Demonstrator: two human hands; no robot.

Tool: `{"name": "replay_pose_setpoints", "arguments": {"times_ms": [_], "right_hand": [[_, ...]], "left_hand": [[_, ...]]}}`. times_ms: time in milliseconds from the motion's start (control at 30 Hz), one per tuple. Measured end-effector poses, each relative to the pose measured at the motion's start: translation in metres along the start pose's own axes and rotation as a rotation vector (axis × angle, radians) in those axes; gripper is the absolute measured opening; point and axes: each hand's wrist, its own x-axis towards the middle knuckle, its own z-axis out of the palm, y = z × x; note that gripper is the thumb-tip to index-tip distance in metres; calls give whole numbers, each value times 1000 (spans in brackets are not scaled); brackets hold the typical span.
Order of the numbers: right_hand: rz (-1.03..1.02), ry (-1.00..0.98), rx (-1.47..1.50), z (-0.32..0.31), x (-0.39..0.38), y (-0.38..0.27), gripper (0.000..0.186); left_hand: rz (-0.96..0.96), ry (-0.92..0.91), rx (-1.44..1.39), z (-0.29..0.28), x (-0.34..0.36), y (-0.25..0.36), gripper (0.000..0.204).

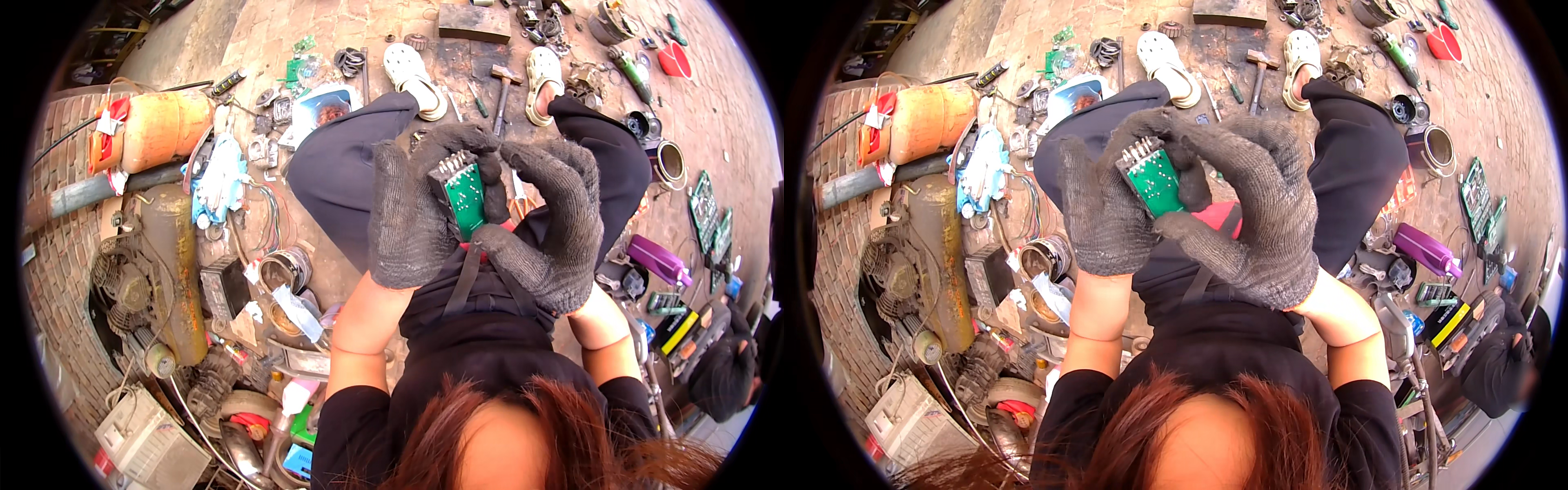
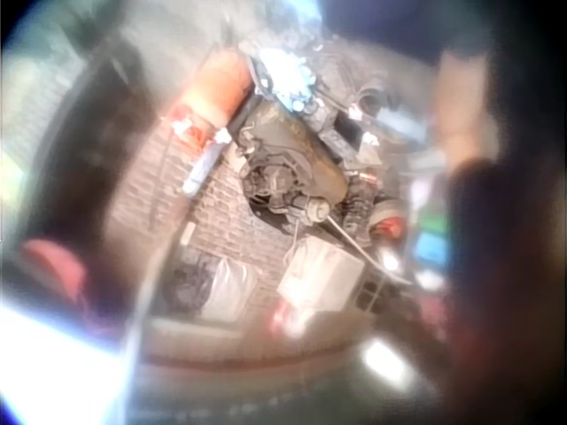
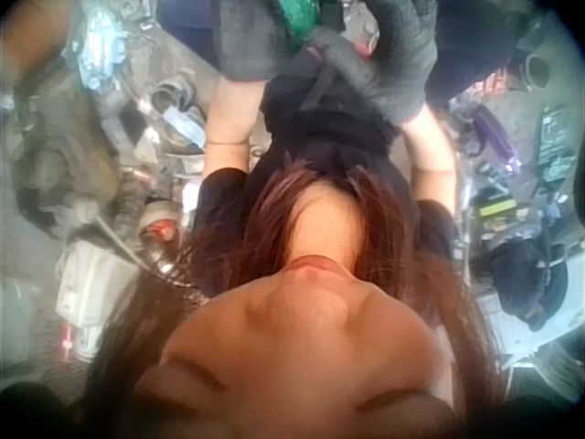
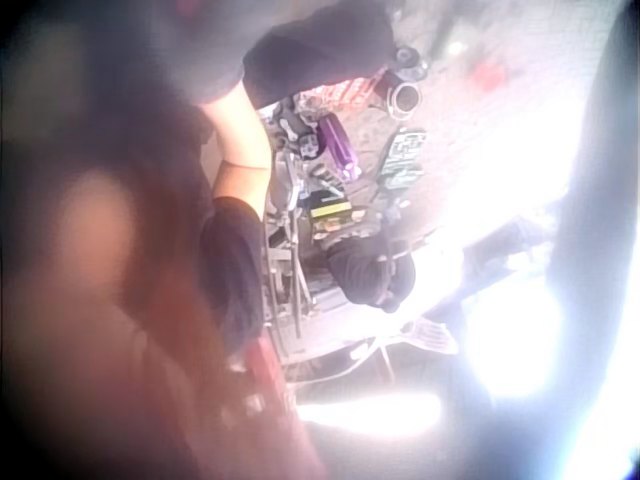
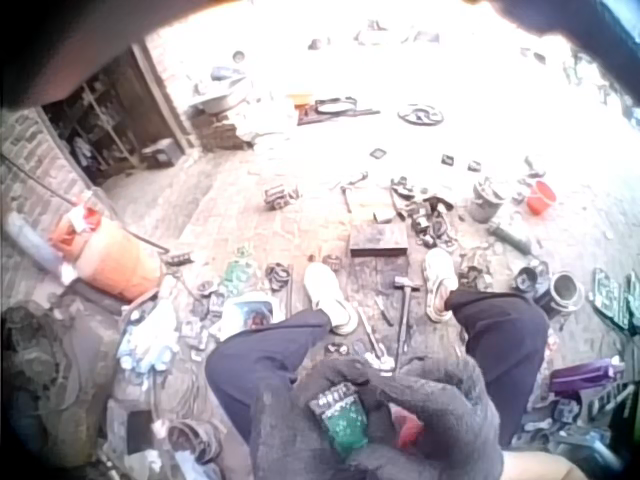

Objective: The person sits on the floor and uses pliers, a screwdriver, and a hammer to remove components from a green circuit board. They extract a cylindrical part, place it on a gear, and strike it with a hammer before continuing to disassemble the board.

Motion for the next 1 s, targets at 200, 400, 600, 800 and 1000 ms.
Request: {"name": "replay_pose_setpoints", "arguments": {"times_ms": [200, 400, 600, 800, 1000], "right_hand": [[139, 74, 240, 22, -17, 9, 83], [326, -90, 279, 29, -24, 13, 81], [361, -127, 366, 35, -28, 30, 74], [417, -78, 444, 39, -20, 48, 63], [467, -18, 481, 65, 23, 114, 45]], "left_hand": [[364, 49, 700, -18, 6, -15, 31], [494, 184, 818, -10, 3, -30, 37], [247, 299, 472, -17, -2, -55, 47], [519, -117, 1100, -31, 33, -38, 80], [371, -72, 1231, -40, 98, -10, 68]]}}
